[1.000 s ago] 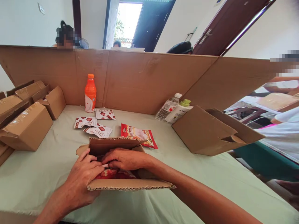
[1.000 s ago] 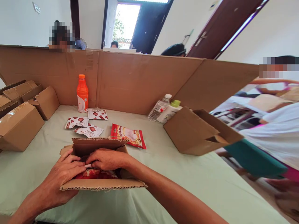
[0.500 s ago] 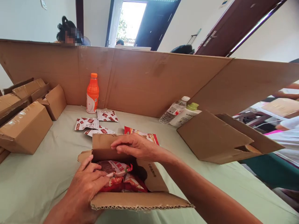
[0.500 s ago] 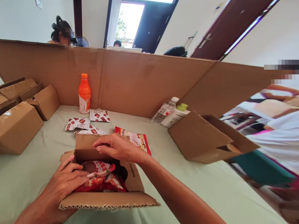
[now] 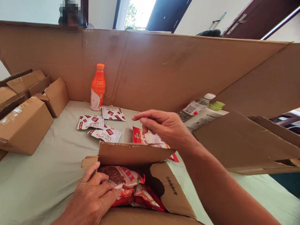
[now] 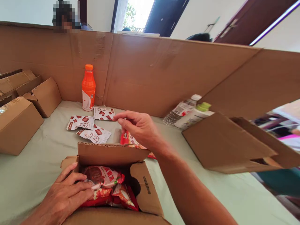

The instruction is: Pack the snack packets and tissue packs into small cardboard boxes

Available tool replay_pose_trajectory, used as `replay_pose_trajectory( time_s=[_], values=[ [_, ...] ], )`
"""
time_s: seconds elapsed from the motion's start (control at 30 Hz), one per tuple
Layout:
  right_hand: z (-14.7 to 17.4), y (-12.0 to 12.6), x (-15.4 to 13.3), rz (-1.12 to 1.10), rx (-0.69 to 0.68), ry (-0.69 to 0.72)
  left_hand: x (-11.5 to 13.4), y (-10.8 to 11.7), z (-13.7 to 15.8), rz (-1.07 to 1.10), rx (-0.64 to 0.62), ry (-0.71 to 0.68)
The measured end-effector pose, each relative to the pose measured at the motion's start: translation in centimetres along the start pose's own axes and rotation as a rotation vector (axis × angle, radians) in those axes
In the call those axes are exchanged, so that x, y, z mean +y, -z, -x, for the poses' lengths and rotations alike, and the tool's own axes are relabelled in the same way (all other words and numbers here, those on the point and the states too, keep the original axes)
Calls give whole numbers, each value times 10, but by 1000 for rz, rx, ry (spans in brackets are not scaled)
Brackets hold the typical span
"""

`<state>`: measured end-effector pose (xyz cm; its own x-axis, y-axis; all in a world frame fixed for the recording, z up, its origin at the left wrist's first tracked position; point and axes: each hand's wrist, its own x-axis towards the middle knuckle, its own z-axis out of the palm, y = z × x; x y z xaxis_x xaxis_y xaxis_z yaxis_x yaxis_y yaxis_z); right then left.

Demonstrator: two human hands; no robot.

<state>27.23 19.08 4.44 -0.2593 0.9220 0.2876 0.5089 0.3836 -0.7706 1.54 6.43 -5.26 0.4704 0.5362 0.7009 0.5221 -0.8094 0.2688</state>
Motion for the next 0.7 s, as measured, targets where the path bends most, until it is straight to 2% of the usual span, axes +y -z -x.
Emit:
replay_pose_trajectory(
  time_s=[0.1, 0.17, 0.33, 0.47, 0.53, 0.63, 0.7],
  values=[
    [-4, 0, 14, 97, -400, 1, 1, 5, -5, -29, 6, -19],
    [-4, -8, 23, 160, -590, 33, 1, 7, -8, -46, 12, -41],
    [-6, -22, 27, 201, -762, 139, 1, 7, -7, -48, 1, -44],
    [-13, -16, 32, 176, -932, 98, 0, 1, 3, -15, -7, -4],
    [-14, -18, 40, 197, -889, 116, -1, -3, 7, -15, 8, 0],
    [-11, -31, 54, 304, -581, 259, -1, -8, 10, -30, 72, -3],
    [-11, -41, 60, 372, -476, 358, 0, -9, 9, -37, 96, 6]
  ],
)
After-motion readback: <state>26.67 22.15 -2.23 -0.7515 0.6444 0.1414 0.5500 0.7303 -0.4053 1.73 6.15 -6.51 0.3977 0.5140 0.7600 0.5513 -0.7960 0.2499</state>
